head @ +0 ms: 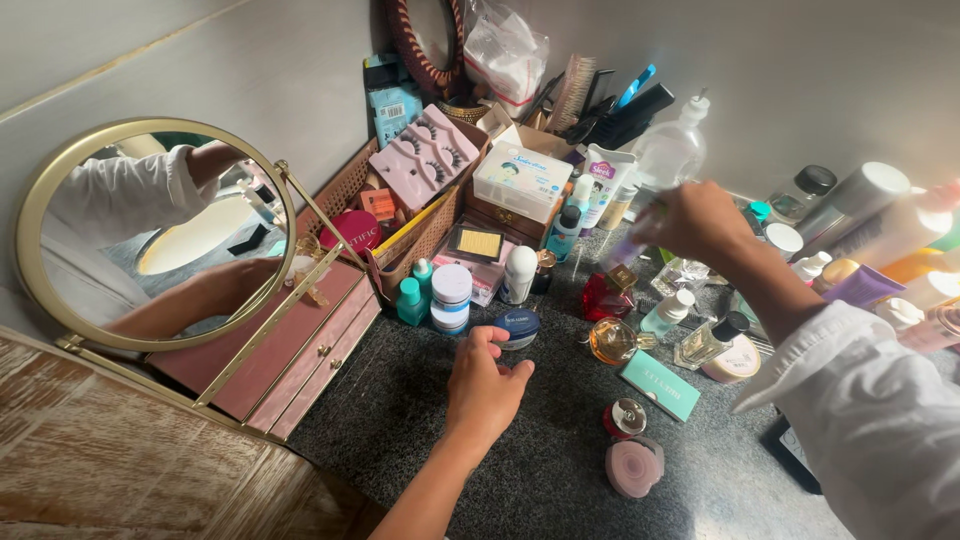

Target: The person organizes various cosmetic items on a cluttered bathroom countertop. They pick up, inspect, and reposition multiple bottles, jars, and boxes, occasionally opening a drawer to place items inside.

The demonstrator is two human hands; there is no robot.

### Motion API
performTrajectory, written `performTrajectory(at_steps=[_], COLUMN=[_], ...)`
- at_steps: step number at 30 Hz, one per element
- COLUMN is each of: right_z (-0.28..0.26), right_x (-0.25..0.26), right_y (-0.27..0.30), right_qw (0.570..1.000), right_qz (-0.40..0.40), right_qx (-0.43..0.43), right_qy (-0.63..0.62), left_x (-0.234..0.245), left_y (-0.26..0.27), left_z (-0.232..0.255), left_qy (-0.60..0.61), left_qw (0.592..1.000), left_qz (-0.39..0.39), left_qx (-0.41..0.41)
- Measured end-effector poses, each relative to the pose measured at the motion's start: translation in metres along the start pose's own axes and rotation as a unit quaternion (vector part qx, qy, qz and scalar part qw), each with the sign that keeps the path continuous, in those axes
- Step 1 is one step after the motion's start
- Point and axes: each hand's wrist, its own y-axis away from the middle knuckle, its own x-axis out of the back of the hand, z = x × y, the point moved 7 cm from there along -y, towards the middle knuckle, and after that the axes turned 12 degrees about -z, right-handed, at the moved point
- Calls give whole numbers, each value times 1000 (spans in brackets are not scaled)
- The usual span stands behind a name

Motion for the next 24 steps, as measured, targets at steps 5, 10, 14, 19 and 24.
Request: performTrajectory(at_steps=[5,10,14,19,24], right_z=[-63,-96,-100,-86,-75], right_x=[4,-3,-7,9,-34], right_y=[-10,-13,-19,-5,46], right_qw=[996,996,990,981,993], right_qz=[-7,20,53,115,15], right_qx=[85,84,117,126,10], right_qy=[4,11,-56,-91,-118], left_x=[-3,-9,-18,-23,-27], left_y=[2,-7,-18,-29,-37], left_z=[8,-2,-15,-16,-14], left_qy=[9,81,158,204,212], left_qw=[1000,995,981,974,973], left_qz=[-5,0,14,37,29], left_qx=[7,51,108,96,90])
